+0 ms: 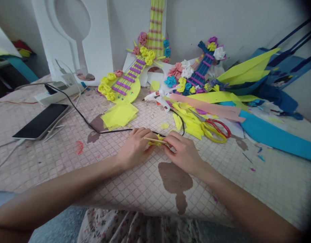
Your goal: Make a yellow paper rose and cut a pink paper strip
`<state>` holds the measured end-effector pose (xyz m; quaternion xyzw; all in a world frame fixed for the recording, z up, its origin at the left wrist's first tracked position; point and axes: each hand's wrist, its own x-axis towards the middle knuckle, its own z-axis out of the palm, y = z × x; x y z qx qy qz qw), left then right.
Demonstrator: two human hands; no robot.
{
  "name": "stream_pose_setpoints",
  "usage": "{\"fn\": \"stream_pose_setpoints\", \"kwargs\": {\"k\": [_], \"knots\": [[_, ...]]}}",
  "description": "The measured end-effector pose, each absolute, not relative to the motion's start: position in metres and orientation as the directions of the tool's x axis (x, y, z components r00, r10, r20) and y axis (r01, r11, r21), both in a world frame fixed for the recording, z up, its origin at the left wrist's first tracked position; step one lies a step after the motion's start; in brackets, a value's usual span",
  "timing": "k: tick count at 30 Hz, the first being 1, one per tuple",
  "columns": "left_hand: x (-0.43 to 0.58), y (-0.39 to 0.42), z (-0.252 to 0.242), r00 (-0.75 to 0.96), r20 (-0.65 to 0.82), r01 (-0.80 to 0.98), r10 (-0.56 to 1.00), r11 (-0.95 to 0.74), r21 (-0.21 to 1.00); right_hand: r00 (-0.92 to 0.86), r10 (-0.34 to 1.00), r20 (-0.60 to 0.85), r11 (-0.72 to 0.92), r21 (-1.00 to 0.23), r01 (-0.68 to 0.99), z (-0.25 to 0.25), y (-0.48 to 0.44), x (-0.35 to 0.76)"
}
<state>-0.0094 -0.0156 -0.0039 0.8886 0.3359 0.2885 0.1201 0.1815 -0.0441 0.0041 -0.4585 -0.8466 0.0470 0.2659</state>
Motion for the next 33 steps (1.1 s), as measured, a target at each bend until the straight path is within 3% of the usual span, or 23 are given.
{"fn": "stream_pose_setpoints", "kwargs": {"k": [10, 33], "knots": [[-0.0087, -0.017, -0.0032, 0.599, 0.433, 0.493, 0.673, -0.737, 0.463, -0.474, 0.78, 0.407, 0.592, -0.239, 0.769, 0.0039, -0.0444, 0.1822], [-0.0143, -0.0132, -0.0011, 0.636, 0.411, 0.463, 0.653, -0.749, 0.474, -0.46, 0.806, 0.373, 0.574, -0.3, 0.762, 0.0014, -0.0448, 0.1797]]}}
